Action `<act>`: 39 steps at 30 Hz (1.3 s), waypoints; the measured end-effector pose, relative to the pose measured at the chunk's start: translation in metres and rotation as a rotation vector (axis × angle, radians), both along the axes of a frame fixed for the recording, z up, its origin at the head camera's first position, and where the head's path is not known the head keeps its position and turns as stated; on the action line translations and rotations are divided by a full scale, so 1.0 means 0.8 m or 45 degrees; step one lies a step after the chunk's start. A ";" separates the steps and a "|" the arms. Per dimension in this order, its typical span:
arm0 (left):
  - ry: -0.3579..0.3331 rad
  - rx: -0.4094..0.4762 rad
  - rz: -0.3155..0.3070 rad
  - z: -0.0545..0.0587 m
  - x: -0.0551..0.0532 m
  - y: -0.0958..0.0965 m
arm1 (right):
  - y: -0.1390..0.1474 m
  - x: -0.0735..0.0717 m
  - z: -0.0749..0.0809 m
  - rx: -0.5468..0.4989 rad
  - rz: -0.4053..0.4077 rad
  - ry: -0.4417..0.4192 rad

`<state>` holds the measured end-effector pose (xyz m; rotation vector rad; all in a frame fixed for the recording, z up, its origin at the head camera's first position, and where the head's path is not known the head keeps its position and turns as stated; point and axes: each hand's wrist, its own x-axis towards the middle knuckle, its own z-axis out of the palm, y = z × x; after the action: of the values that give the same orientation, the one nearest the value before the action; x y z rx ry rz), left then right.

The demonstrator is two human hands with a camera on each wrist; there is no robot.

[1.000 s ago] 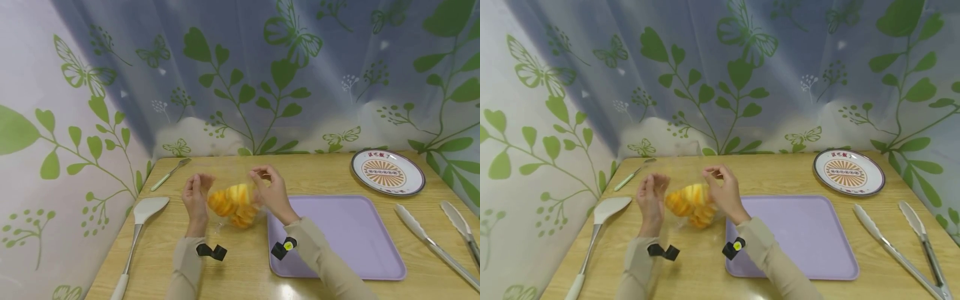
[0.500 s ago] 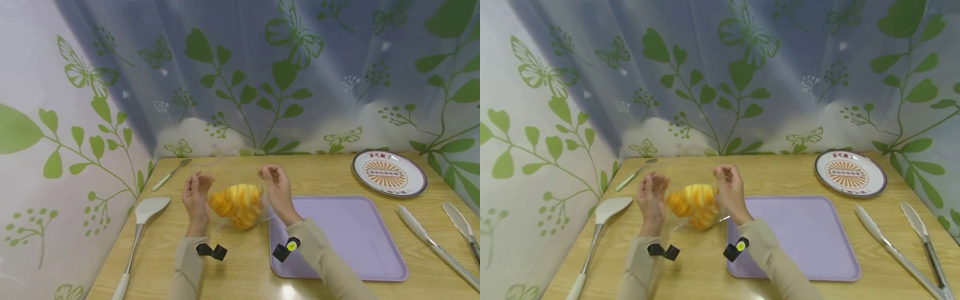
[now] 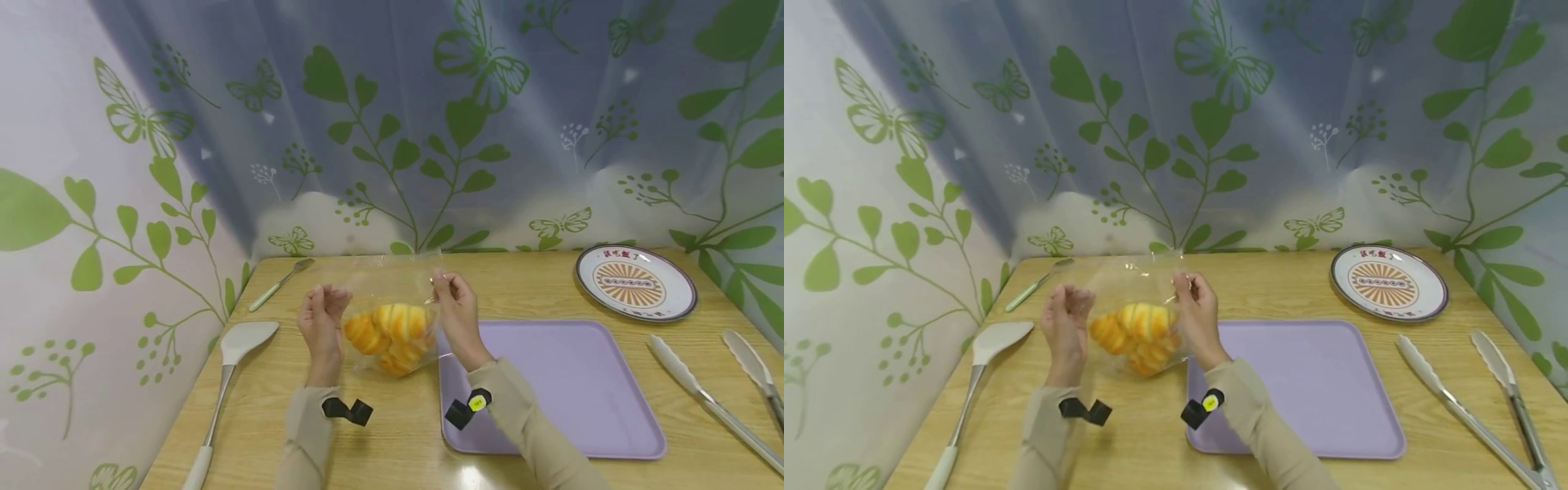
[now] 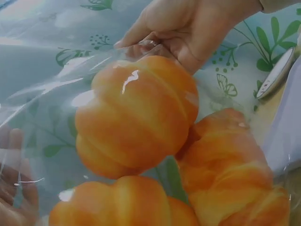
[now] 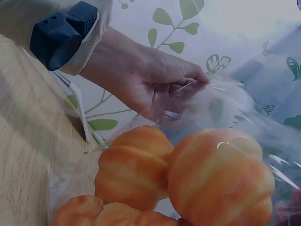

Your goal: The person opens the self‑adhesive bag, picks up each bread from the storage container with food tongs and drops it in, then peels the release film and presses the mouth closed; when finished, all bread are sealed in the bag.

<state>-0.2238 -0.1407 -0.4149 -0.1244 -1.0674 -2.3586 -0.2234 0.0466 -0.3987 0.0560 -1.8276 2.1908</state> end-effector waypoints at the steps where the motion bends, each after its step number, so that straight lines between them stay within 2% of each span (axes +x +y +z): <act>1: -0.006 -0.008 0.004 0.000 0.000 0.000 | 0.000 0.001 0.001 0.014 -0.014 0.002; 5: -0.040 -0.032 0.007 0.003 0.001 -0.002 | -0.001 0.003 0.001 0.008 -0.061 -0.006; 9: -0.048 -0.076 0.002 0.005 0.003 -0.004 | -0.002 0.005 0.003 0.011 -0.057 -0.005; 11: -0.035 -0.102 -0.008 0.006 0.004 -0.005 | -0.002 0.006 0.005 0.034 -0.053 0.011; 13: -0.030 -0.131 -0.016 0.007 0.005 -0.006 | -0.002 0.007 0.009 0.078 -0.105 0.054; 17: -0.044 -0.146 -0.028 0.010 0.007 -0.007 | -0.005 0.016 0.024 0.186 -0.247 0.244; 19: -0.040 -0.139 -0.042 0.012 0.008 -0.007 | -0.011 0.023 0.037 0.249 -0.249 0.380; 22: -0.005 -0.151 -0.071 0.015 0.009 -0.006 | -0.027 0.031 0.057 0.385 -0.128 0.586; 26: 0.047 -0.207 -0.113 0.017 0.009 -0.006 | -0.055 0.030 0.072 0.692 0.044 0.805; 29: 0.062 -0.251 -0.141 0.016 0.011 -0.004 | -0.072 0.023 0.077 0.917 0.083 0.955; 33: 0.047 -0.306 -0.178 0.015 0.015 -0.001 | -0.087 0.011 0.076 1.118 -0.004 1.129; 39: 0.058 -0.422 -0.190 0.013 0.018 0.000 | -0.094 -0.003 0.068 1.267 -0.126 1.228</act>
<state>-0.2093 -0.1408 -0.4042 -0.3887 -1.4640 -2.2738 -0.2257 -0.0287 -0.3440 0.9773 -1.9382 0.6975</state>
